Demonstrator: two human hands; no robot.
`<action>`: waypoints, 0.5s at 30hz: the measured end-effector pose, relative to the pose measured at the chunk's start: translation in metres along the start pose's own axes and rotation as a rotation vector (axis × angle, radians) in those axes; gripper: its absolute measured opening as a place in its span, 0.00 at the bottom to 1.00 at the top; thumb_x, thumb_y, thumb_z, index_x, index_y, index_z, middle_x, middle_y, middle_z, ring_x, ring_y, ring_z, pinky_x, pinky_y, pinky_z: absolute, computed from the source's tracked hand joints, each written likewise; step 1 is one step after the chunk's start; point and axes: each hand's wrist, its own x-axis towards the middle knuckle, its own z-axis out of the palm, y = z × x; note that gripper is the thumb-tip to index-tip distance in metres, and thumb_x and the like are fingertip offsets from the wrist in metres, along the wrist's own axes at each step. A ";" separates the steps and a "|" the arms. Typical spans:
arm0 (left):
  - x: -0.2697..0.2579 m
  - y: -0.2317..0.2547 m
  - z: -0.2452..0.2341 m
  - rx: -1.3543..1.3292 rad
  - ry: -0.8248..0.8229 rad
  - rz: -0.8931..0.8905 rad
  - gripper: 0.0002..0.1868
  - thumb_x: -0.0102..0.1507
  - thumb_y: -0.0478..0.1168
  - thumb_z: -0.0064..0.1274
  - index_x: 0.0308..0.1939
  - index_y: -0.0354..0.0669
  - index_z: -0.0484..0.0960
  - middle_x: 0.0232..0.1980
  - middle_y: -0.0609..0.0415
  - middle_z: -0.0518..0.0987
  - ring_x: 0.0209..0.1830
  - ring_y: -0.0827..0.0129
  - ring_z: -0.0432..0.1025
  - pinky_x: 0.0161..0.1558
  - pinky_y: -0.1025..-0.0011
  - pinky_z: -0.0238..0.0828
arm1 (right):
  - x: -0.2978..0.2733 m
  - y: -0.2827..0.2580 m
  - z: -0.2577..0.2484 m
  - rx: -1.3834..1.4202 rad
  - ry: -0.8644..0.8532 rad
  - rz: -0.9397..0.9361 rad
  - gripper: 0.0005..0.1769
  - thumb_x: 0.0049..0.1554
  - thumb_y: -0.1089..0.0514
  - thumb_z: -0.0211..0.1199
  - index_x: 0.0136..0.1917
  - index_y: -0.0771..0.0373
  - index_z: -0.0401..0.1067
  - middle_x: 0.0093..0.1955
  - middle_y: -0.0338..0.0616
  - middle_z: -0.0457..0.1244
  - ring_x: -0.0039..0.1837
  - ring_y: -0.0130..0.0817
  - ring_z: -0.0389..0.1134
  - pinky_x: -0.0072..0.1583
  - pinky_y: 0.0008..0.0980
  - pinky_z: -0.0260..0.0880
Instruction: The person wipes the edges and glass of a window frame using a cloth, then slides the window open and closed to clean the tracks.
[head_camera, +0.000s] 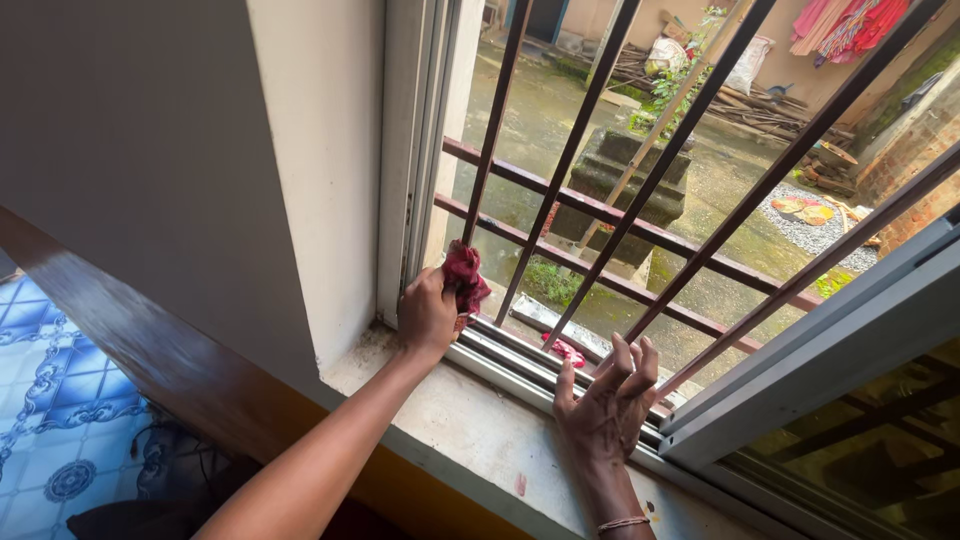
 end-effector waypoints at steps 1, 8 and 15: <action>0.001 0.000 -0.001 0.029 -0.031 -0.003 0.10 0.66 0.39 0.49 0.35 0.37 0.80 0.39 0.40 0.80 0.39 0.42 0.76 0.40 0.49 0.70 | 0.001 -0.001 0.002 0.006 -0.008 0.017 0.49 0.47 0.52 0.73 0.72 0.59 0.46 0.70 0.60 0.43 0.69 0.54 0.60 0.67 0.55 0.63; 0.005 0.017 -0.002 -0.034 0.064 0.007 0.11 0.68 0.42 0.52 0.36 0.37 0.81 0.39 0.42 0.80 0.38 0.42 0.75 0.38 0.49 0.69 | 0.000 0.002 0.001 0.017 -0.056 0.044 0.47 0.47 0.53 0.73 0.71 0.58 0.48 0.72 0.59 0.44 0.71 0.54 0.60 0.66 0.54 0.60; -0.024 0.021 -0.018 -0.035 -0.031 -0.064 0.11 0.64 0.42 0.54 0.34 0.37 0.82 0.37 0.45 0.80 0.34 0.49 0.78 0.36 0.54 0.72 | -0.001 0.000 -0.006 0.044 -0.071 0.057 0.44 0.49 0.53 0.71 0.71 0.59 0.51 0.72 0.61 0.44 0.70 0.54 0.59 0.66 0.53 0.60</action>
